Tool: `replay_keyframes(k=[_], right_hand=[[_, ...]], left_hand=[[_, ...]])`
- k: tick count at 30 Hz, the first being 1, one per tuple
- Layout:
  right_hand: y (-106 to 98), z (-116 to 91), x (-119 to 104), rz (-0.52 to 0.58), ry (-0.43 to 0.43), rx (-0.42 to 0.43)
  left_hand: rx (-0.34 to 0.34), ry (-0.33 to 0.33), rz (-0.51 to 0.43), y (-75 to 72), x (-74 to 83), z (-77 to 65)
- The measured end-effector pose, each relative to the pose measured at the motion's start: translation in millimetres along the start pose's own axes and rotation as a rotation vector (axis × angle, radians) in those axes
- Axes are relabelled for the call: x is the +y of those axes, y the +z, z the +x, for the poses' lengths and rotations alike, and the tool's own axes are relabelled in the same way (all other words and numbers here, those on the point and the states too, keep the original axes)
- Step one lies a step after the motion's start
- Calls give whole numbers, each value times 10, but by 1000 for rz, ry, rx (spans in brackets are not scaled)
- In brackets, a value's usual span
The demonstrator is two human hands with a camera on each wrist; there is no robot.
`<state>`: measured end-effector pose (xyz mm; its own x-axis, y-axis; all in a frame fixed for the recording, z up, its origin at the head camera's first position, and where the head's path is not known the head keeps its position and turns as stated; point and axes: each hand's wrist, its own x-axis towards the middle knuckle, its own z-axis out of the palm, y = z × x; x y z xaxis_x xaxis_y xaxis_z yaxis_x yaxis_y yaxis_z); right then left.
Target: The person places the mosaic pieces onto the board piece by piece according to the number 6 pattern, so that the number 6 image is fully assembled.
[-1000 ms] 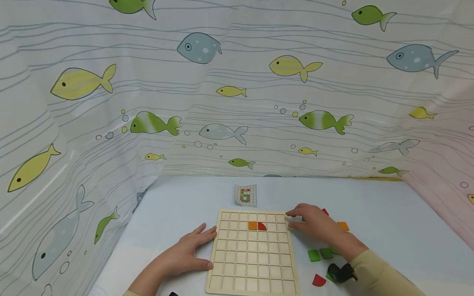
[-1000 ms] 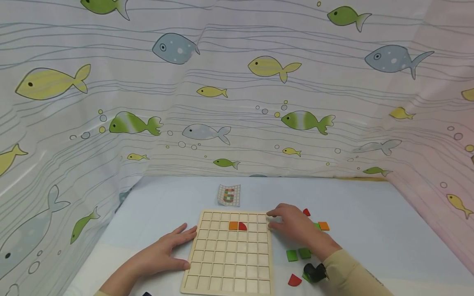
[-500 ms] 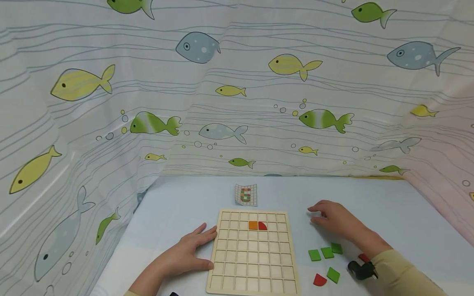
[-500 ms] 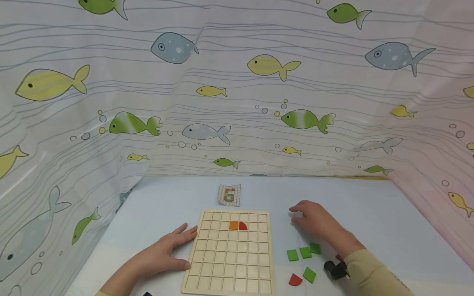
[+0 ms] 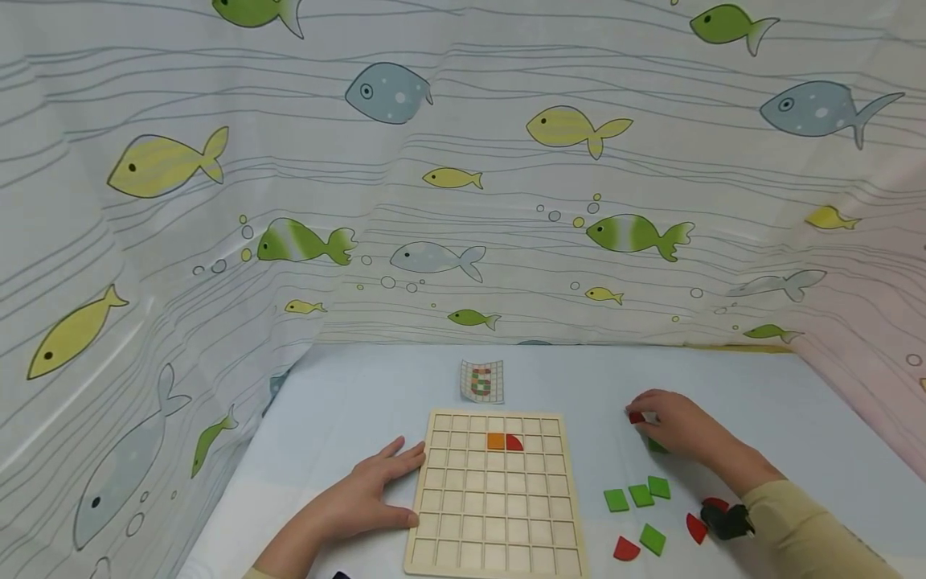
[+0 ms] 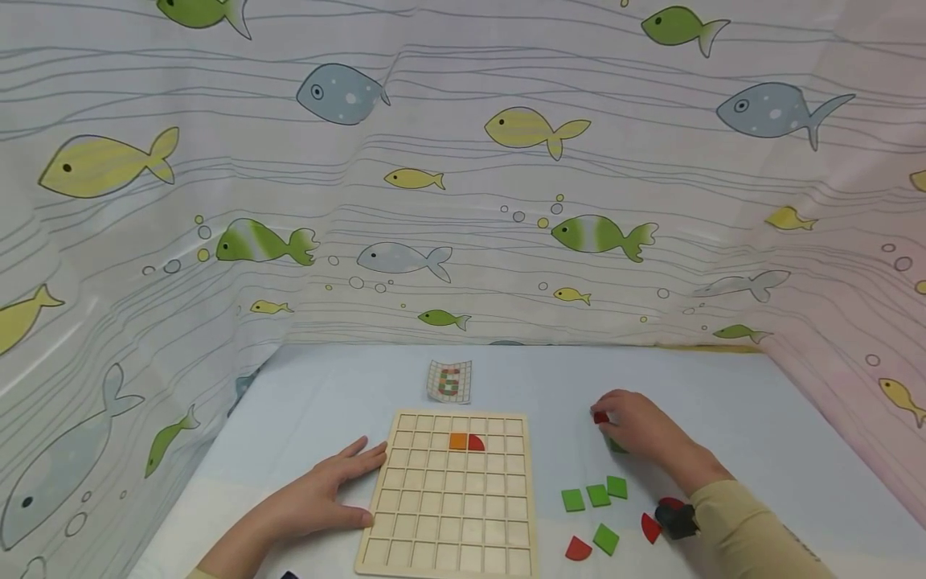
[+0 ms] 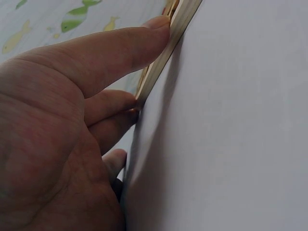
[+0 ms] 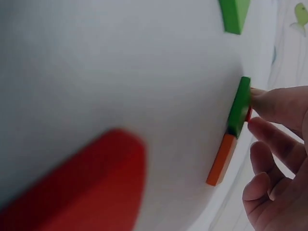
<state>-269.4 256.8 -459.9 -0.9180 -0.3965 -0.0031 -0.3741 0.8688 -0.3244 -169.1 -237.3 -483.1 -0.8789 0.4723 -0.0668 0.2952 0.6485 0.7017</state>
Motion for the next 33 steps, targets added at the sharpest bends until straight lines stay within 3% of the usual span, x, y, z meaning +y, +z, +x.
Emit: replay_keyframes(k=[26, 33], right_hand=[[11, 15, 58, -63, -64, 7], [10, 7, -59, -59, -23, -10]], left_hand=[[-8, -6, 9, -15, -12, 5], [-11, -13, 9, -23, -10, 4]])
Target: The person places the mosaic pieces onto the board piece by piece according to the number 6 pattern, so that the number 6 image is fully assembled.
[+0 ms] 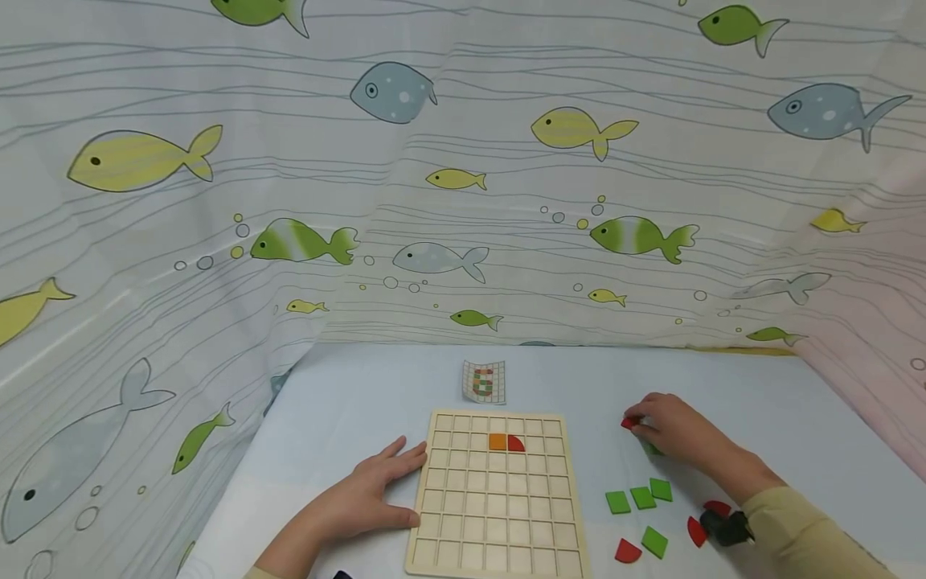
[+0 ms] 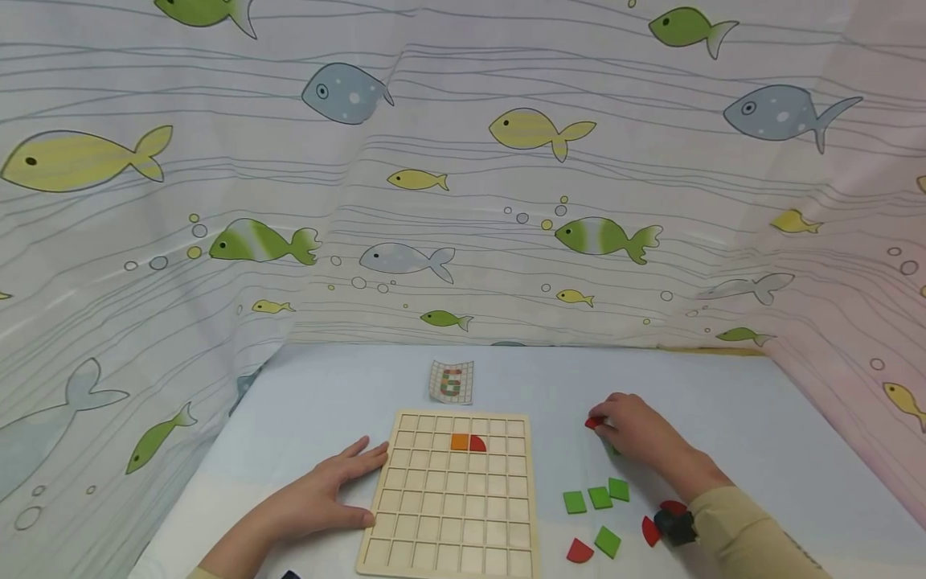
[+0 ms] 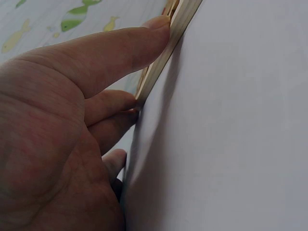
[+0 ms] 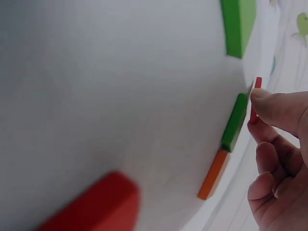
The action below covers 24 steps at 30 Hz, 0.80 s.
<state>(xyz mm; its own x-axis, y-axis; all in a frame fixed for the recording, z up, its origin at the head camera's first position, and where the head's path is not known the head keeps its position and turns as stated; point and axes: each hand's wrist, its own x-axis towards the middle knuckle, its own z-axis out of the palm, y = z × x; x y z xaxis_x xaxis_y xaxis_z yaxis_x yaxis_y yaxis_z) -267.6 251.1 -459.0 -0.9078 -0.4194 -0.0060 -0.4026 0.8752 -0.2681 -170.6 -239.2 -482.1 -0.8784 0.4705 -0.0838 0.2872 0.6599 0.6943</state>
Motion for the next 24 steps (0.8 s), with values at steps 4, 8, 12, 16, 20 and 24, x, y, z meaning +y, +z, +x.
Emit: replay_keyframes(k=[4, 8, 12, 16, 20, 24], right_hand=[[-15, -6, -81, 1, -8, 20], [-31, 4, -158, 2, -23, 42], [-43, 21, -232, 4, -34, 55], [-46, 34, -297, 1, -64, 59], [-53, 44, -368, 7, -87, 67], [-39, 88, -449, 23, -91, 71]], left_hand=[[-1, 12, -1, -3, 7, -3], [-3, 12, -6, -9, 18, -7], [-1, 10, -10, -14, 25, -10], [-1, 13, -11, -13, 22, -8], [-3, 15, -14, -9, 20, -6], [3, 15, -5, -13, 15, -13]])
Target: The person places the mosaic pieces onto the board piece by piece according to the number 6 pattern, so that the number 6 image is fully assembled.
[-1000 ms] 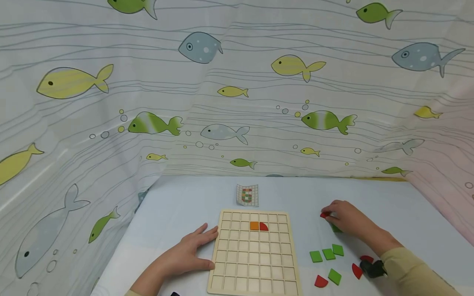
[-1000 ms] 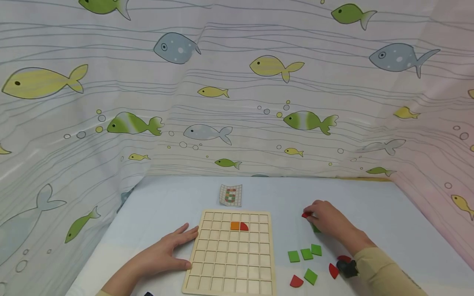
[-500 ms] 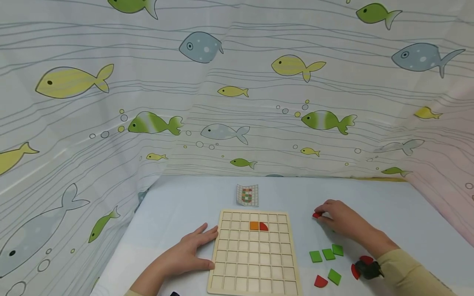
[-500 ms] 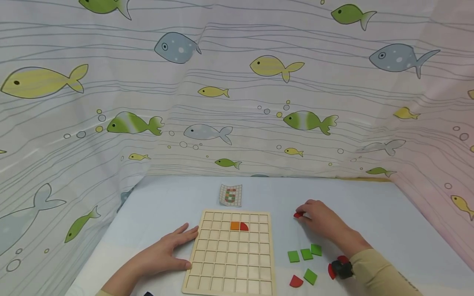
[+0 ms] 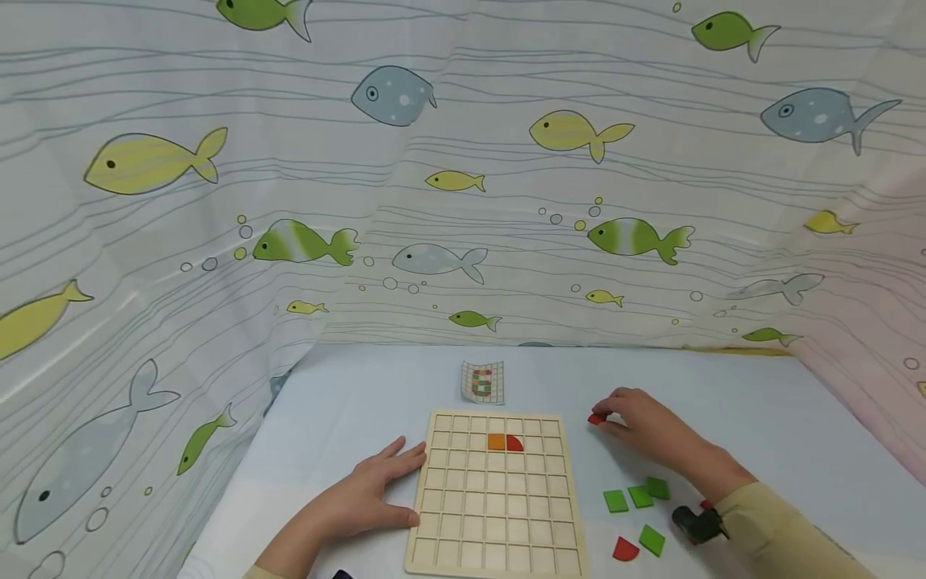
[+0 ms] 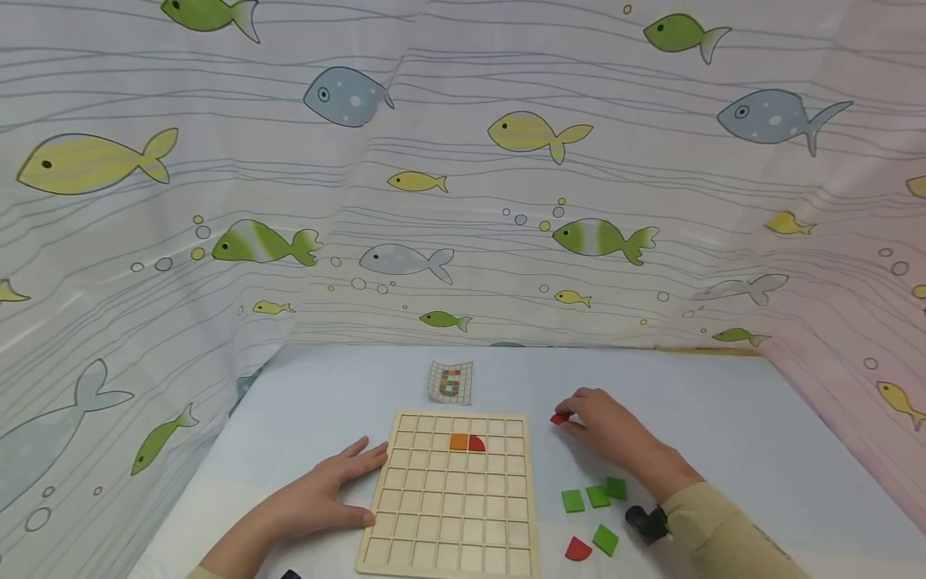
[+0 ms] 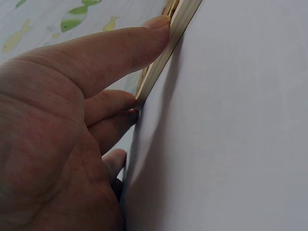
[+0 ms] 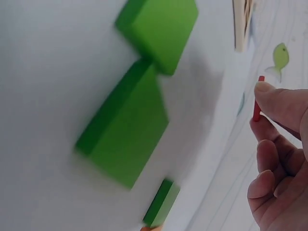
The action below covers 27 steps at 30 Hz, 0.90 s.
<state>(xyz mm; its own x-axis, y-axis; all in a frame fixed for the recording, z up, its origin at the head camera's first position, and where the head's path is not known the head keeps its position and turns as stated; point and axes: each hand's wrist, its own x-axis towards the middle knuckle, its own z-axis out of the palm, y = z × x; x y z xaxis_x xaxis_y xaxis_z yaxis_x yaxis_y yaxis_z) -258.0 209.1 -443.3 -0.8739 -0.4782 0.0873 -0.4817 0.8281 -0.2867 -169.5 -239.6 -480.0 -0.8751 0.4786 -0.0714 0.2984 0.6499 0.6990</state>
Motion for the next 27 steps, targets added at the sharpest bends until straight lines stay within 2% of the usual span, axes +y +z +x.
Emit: replay_keyframes(k=[7, 15, 22, 27], right_hand=[[90, 143, -147, 3, -45, 4], [115, 277, -404, 17, -43, -18], [136, 374, -608, 9, -128, -22], [174, 408, -716, 9, -147, -41]], left_hand=[[6, -1, 2, 2, -17, -13], [7, 7, 6, 11, -25, -17], [10, 11, 5, -1, -2, -34], [4, 9, 4, -10, 27, -26]])
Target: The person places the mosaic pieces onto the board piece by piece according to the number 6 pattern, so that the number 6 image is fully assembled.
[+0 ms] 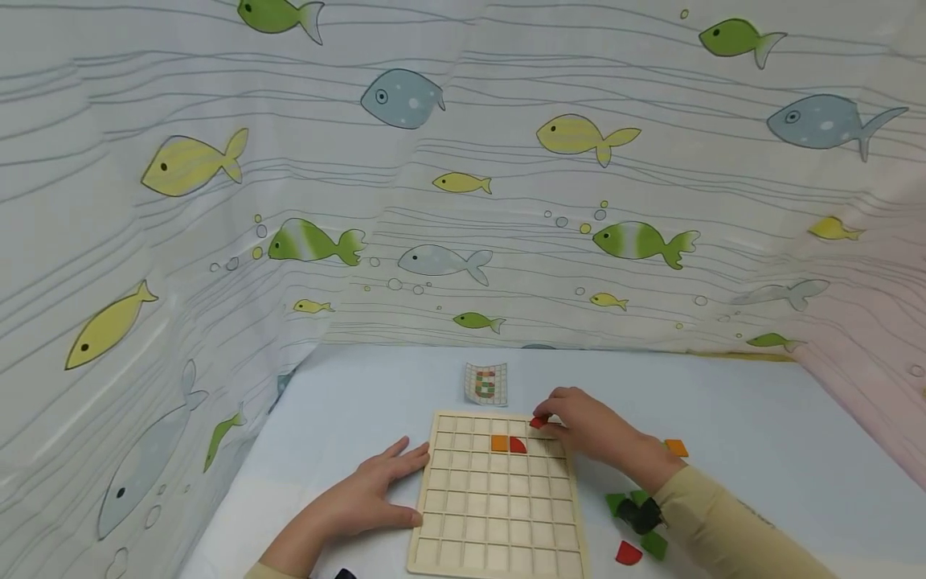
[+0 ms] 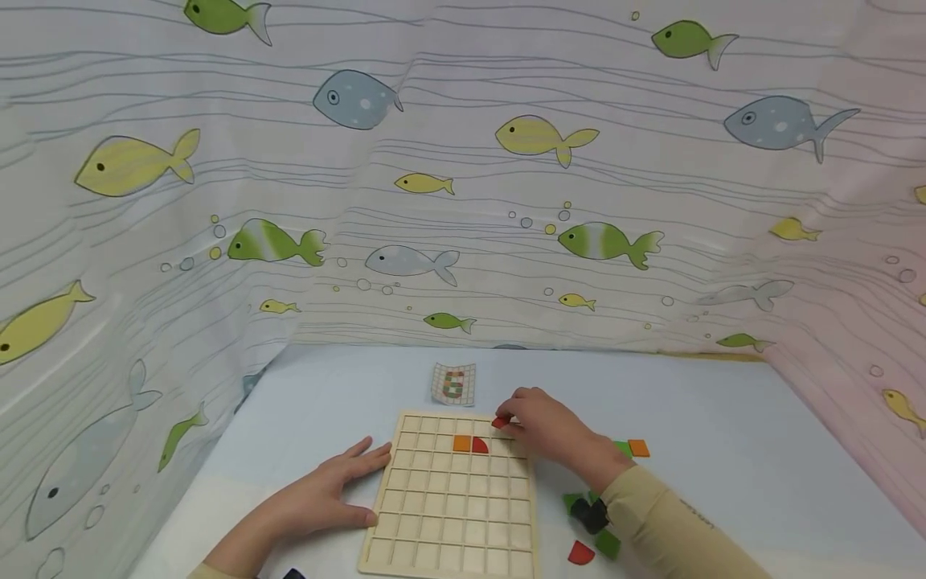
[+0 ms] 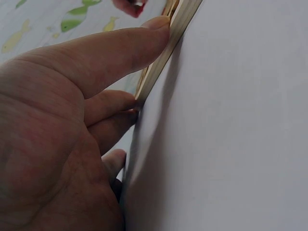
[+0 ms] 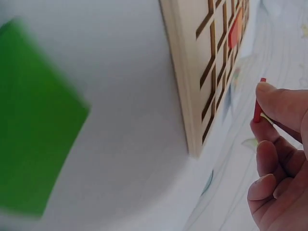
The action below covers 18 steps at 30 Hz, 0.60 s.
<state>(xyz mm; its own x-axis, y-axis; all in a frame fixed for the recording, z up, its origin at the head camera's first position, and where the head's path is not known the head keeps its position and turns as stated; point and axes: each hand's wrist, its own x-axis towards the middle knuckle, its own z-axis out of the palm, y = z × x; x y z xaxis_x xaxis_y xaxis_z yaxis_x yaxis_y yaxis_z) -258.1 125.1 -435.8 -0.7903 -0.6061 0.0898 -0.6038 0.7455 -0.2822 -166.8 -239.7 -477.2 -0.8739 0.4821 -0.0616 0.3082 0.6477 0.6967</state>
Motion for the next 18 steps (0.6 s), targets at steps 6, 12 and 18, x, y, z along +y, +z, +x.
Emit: replay_keyframes(k=[6, 12, 18], right_hand=[[47, 86, -127, -1, -76, 3], [97, 204, -257, 13, -105, -35], [154, 292, -354, 8, -132, -72]], left_hand=[[-6, -15, 3, -1, 6, 24], [-2, -27, 6, 4, -20, 22], [-3, -22, 2, 4, -27, 20]])
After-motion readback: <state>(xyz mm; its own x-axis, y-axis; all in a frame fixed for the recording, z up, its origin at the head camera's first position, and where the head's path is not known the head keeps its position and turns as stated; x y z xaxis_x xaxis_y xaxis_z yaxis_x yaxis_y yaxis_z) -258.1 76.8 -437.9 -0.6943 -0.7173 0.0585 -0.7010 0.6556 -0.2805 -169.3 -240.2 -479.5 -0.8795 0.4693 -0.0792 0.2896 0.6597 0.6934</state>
